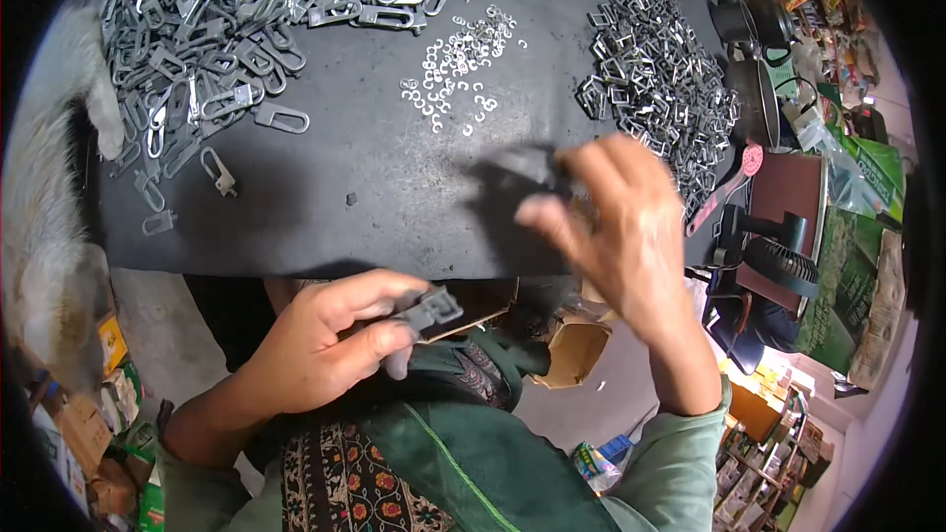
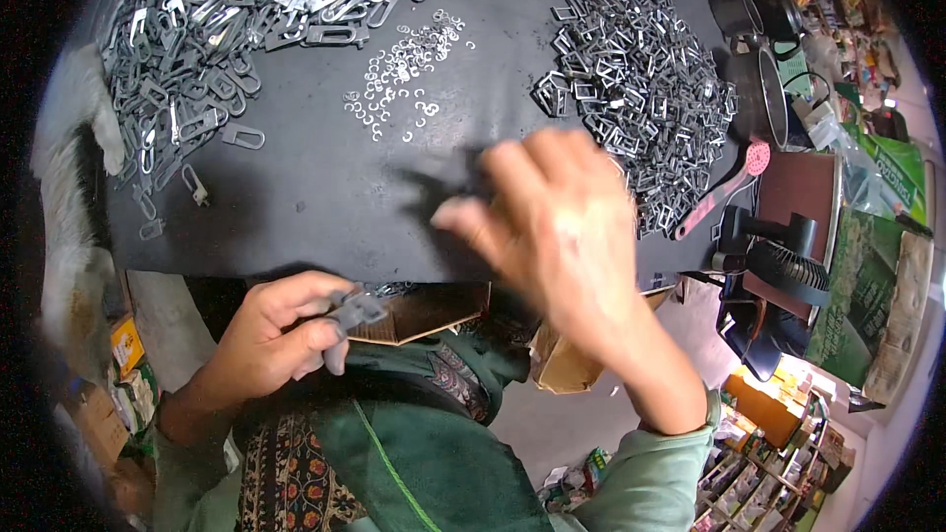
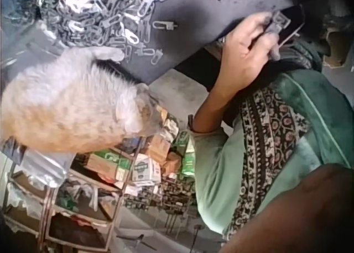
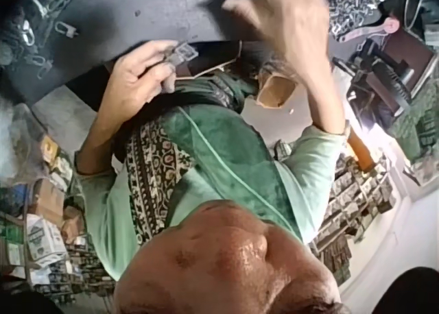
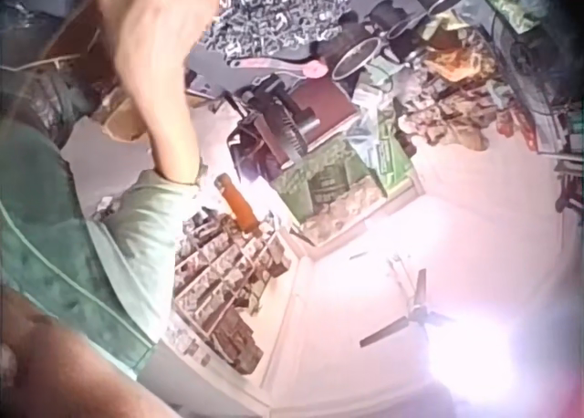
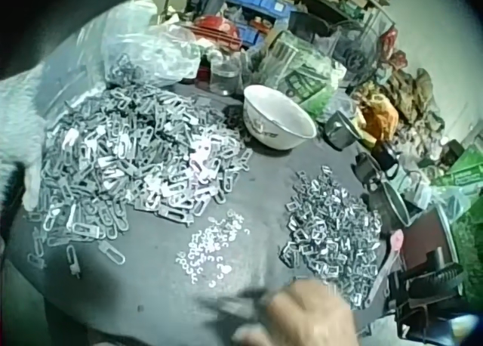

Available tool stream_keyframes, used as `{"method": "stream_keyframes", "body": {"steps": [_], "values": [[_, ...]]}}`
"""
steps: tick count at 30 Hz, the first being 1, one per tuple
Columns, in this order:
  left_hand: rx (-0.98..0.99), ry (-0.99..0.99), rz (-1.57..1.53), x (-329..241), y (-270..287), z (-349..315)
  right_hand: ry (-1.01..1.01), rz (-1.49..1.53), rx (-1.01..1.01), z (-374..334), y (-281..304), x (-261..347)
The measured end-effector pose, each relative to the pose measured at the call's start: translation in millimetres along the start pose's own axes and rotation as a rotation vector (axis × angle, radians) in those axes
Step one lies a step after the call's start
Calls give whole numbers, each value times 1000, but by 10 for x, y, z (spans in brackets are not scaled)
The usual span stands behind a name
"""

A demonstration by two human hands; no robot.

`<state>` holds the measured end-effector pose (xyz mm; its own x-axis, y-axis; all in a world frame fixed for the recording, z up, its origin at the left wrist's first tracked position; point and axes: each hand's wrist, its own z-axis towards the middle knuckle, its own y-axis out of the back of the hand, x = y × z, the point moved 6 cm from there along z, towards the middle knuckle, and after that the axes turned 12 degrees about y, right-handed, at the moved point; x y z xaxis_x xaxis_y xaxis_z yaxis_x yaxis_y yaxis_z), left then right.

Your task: Assembling small metal zipper sliders and pulls using pliers at a manual workstation.

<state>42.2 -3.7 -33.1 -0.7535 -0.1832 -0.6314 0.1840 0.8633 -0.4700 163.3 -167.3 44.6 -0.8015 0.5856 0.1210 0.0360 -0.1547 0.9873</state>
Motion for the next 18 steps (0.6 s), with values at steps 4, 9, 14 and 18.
{"method": "stream_keyframes", "body": {"steps": [4, 9, 14, 18], "values": [[94, 127, 45, 37, -9, -47, 220, -337, 2, 166, -53, -398], [72, -259, 166, -45, -66, 19, 532, -405, 56, 451, -119, -593], [49, -214, 191, -17, -3, 34, 662, -413, 121, 630, -158, -636], [81, -179, 147, 48, 15, 44, 739, -376, 136, 702, -161, -591]]}}
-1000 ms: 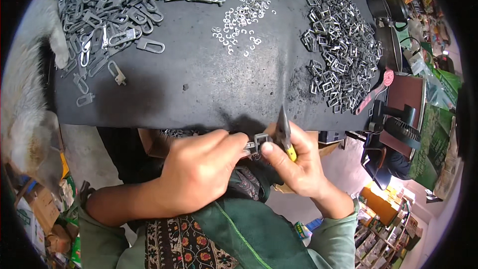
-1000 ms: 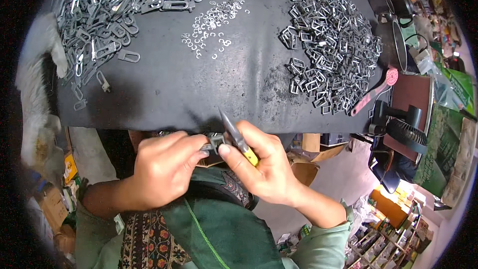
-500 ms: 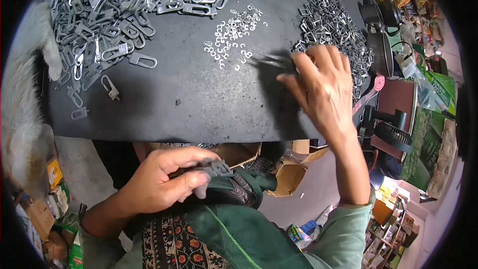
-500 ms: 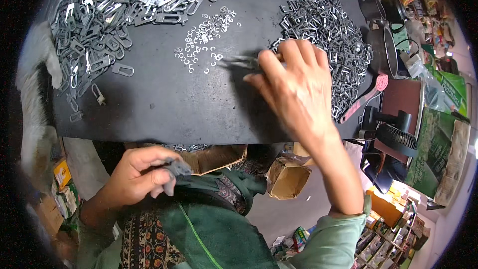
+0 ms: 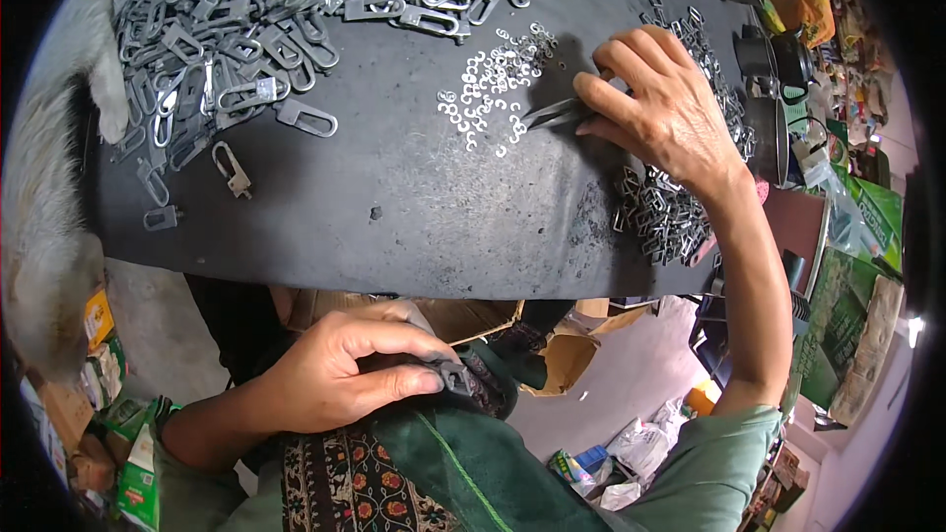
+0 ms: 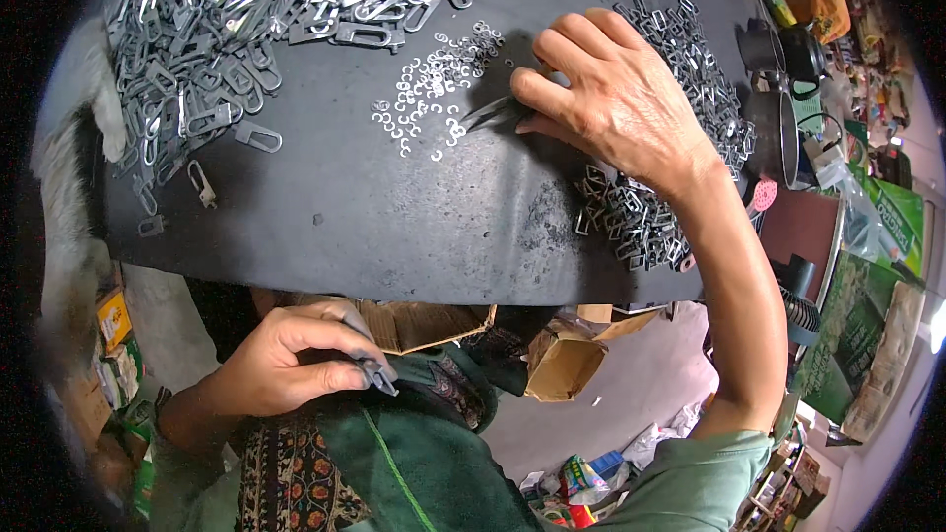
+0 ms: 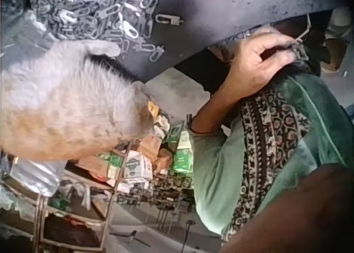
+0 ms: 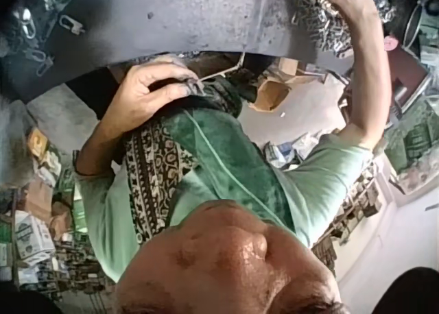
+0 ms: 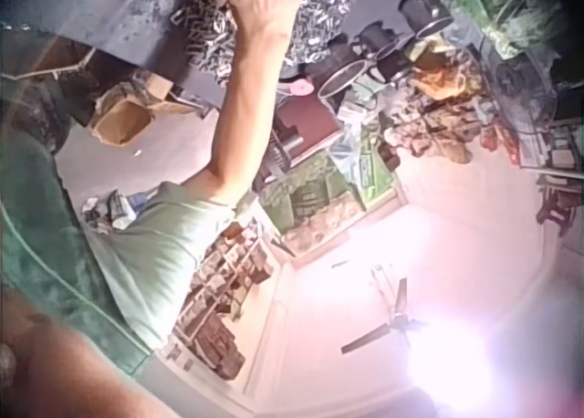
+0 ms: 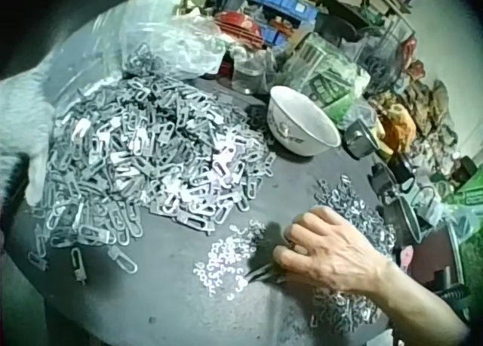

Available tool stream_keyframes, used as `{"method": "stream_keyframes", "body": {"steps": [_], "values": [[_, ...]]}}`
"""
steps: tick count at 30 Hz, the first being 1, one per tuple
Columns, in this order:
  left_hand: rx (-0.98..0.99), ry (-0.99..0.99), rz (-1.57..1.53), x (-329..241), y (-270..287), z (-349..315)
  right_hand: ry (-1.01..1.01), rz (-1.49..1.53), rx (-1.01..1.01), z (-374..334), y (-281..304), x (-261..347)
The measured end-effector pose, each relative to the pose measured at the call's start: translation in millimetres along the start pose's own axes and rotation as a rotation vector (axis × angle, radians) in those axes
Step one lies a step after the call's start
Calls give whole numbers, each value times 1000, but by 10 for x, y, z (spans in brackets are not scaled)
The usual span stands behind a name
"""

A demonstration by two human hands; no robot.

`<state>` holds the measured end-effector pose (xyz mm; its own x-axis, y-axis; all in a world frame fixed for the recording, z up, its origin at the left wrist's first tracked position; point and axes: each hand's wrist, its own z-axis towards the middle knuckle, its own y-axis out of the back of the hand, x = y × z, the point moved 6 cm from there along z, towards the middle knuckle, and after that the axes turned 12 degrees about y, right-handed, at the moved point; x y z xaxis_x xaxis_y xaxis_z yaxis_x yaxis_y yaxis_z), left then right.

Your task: Assembling small metal zipper sliders and pulls using pliers at a manual workstation.

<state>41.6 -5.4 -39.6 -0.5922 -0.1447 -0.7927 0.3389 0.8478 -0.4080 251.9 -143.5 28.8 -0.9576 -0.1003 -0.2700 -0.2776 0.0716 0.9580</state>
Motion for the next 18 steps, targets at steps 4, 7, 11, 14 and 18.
{"method": "stream_keyframes", "body": {"steps": [4, 7, 11, 14, 18], "values": [[2, -28, 12, -15, 12, -16, 25, 39, 13, 32, -1, -9], [3, -32, 9, 5, 11, -16, 30, 35, 18, 45, 20, 10], [12, -38, 6, 4, -8, -28, 35, -11, 17, 70, 58, 38], [-2, -64, 19, -39, -24, -30, 38, 6, 12, 48, 115, 57], [-170, -69, 15, -141, 62, -18, -63, 157, -53, 42, 280, 194]]}}
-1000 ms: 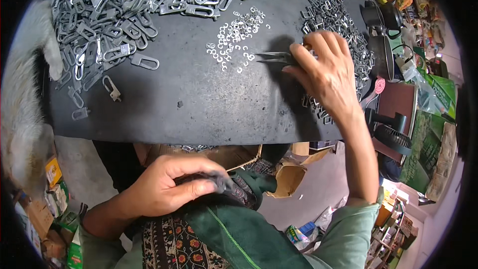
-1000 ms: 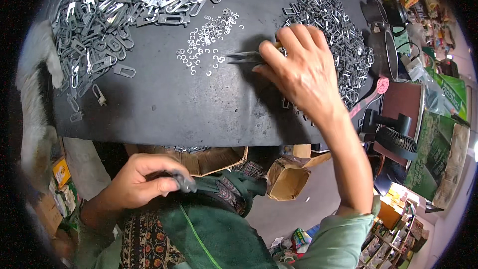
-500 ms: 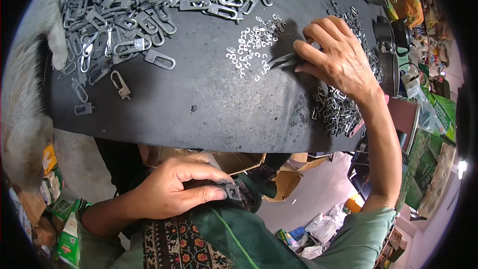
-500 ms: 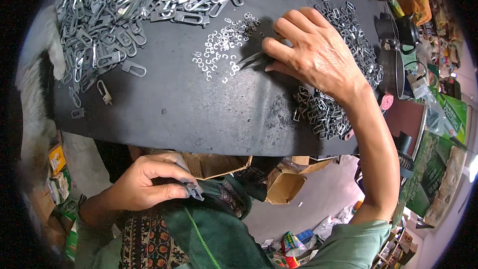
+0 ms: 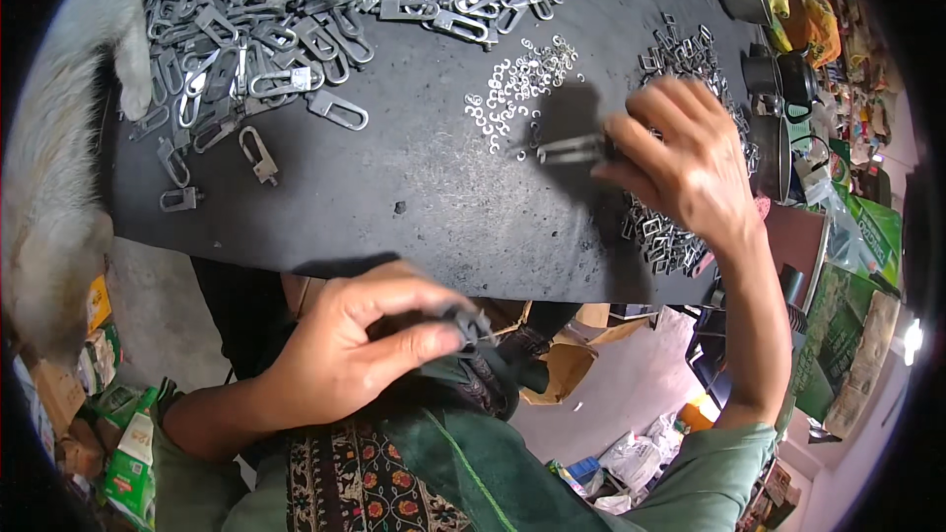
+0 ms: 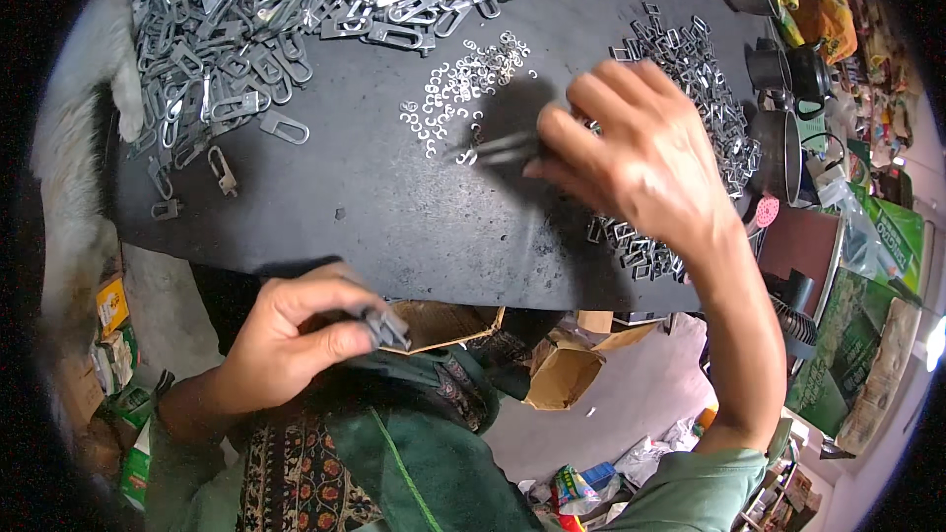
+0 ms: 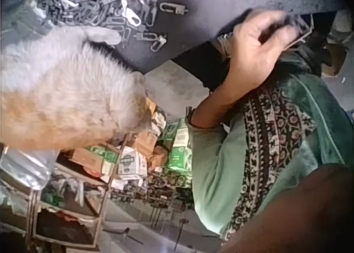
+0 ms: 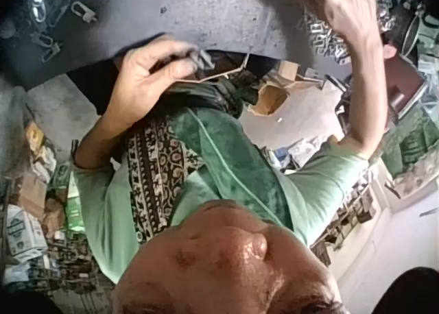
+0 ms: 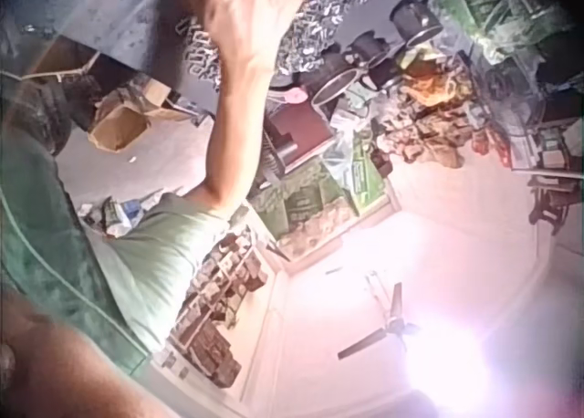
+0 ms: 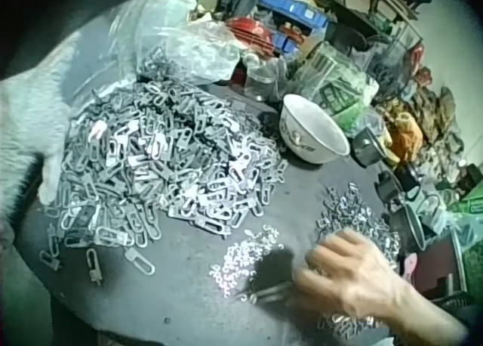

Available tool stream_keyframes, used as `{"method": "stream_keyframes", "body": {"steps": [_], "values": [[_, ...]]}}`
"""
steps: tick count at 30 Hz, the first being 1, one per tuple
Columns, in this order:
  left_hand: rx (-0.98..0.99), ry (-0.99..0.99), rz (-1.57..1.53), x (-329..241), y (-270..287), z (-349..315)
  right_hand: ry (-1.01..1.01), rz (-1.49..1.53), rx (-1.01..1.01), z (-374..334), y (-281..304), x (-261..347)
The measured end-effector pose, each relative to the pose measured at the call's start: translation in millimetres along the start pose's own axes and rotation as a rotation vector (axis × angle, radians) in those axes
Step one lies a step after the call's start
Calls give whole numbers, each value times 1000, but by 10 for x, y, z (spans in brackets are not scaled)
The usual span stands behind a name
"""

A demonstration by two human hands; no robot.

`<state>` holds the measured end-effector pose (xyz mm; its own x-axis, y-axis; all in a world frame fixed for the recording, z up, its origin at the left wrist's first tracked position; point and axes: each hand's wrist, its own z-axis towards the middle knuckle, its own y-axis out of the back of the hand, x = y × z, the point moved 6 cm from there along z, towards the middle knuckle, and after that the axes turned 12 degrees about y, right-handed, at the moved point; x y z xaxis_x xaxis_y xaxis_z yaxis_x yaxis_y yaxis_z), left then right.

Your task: Assembling small metal zipper sliders and pulls using pliers at a manual workstation.

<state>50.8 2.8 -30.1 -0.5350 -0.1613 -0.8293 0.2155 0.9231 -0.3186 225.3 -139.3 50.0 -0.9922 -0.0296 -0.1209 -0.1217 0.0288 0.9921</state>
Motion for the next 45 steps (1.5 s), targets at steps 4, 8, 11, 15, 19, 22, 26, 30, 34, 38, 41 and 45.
{"method": "stream_keyframes", "body": {"steps": [4, 8, 11, 15, 19, 22, 26, 30, 34, 38, 41, 45], "values": [[-59, 66, -231, -20, -30, 77, -64, 177, -49, 33, 269, 388], [-58, 175, -413, -22, -96, 91, -79, 224, -9, 10, 325, 558], [-43, 151, -429, -39, -100, 80, -86, 231, -17, 18, 348, 605], [-66, 107, -411, -16, -94, 83, -86, 231, -20, 33, 366, 644], [-161, 24, -286, -27, -87, 101, -152, 262, 4, 40, 353, 675], [-167, 91, -260, -15, -87, 76, -171, 269, 15, 18, 311, 725], [-192, 11, -201, 15, -80, 102, -208, 293, -15, -24, 291, 786], [-224, -132, 9, -39, -84, 98, -237, 307, -14, -78, 236, 858], [-170, -102, 37, -49, -120, 100, -309, 345, -6, -193, 177, 1004], [-47, 60, -112, 19, -182, 64, -421, 453, -43, -302, 135, 1193], [-37, 125, 28, 176, -198, -45, -473, 544, -19, -391, 48, 1352], [-48, 330, -208, 610, -152, -153, -766, 433, -190, -795, 59, 1277]]}}
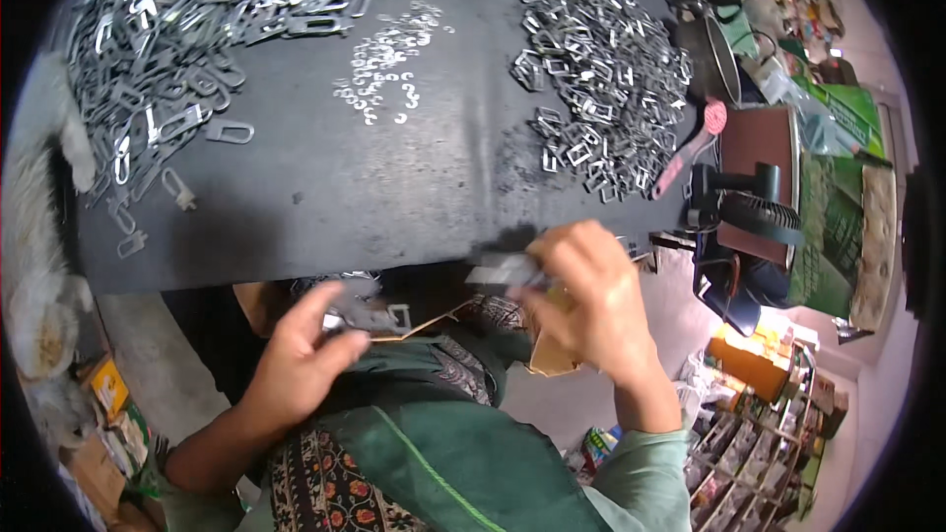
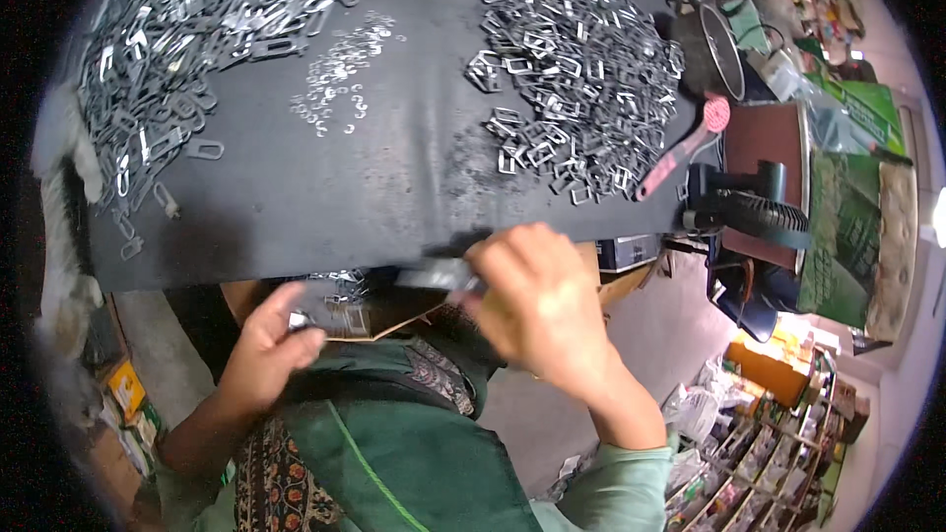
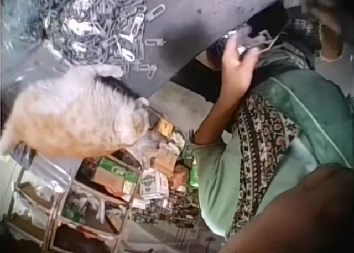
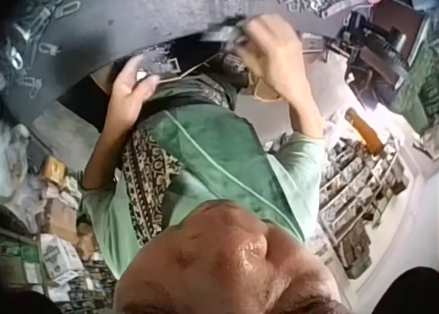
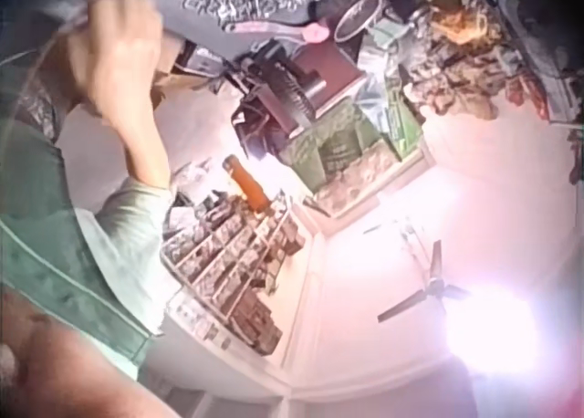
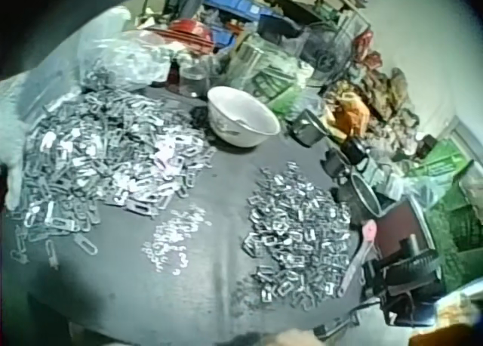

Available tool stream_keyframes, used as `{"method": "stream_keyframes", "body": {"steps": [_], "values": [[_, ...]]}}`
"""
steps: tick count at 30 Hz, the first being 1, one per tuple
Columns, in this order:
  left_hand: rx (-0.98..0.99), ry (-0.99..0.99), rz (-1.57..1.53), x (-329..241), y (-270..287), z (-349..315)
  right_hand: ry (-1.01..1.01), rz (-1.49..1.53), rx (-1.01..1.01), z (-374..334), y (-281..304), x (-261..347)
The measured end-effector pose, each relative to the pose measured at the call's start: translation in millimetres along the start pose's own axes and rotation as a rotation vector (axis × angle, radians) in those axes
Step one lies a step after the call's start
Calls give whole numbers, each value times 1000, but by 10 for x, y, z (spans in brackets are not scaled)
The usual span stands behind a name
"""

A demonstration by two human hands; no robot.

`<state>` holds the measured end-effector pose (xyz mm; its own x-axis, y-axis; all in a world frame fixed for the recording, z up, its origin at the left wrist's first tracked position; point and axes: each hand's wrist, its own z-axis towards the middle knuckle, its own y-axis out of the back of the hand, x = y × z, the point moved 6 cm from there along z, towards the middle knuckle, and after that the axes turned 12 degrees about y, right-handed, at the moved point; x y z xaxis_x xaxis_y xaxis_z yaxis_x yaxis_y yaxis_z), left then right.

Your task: Assembling small metal zipper sliders and pulls using pliers at a manual workstation.

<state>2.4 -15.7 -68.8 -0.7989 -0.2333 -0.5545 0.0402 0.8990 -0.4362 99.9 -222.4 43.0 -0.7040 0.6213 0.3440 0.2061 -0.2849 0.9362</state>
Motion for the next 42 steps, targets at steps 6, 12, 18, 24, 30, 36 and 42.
{"method": "stream_keyframes", "body": {"steps": [6, 12, 18, 24, 30, 36, 42], "values": [[-124, -80, -209, 324, 294, 308, -344, -149, -388, -152, -9, -672], [-60, 91, -46, 371, 159, 375, -283, -205, -441, 110, -4, -845], [19, 52, 241, 55, -58, 224, -44, -447, -243, 369, -61, -738], [58, -151, 184, -412, -290, 103, -476, 516, -88, 282, -48, -736], [2, -180, 163, -593, -334, 112, -375, 1010, 60, 248, -393, -35], [26, -296, 214, -597, -300, 113, -116, 786, 128, 333, -381, 94], [-37, -528, 503, -639, -331, 80, 148, 634, 167, 354, -319, 185]]}}
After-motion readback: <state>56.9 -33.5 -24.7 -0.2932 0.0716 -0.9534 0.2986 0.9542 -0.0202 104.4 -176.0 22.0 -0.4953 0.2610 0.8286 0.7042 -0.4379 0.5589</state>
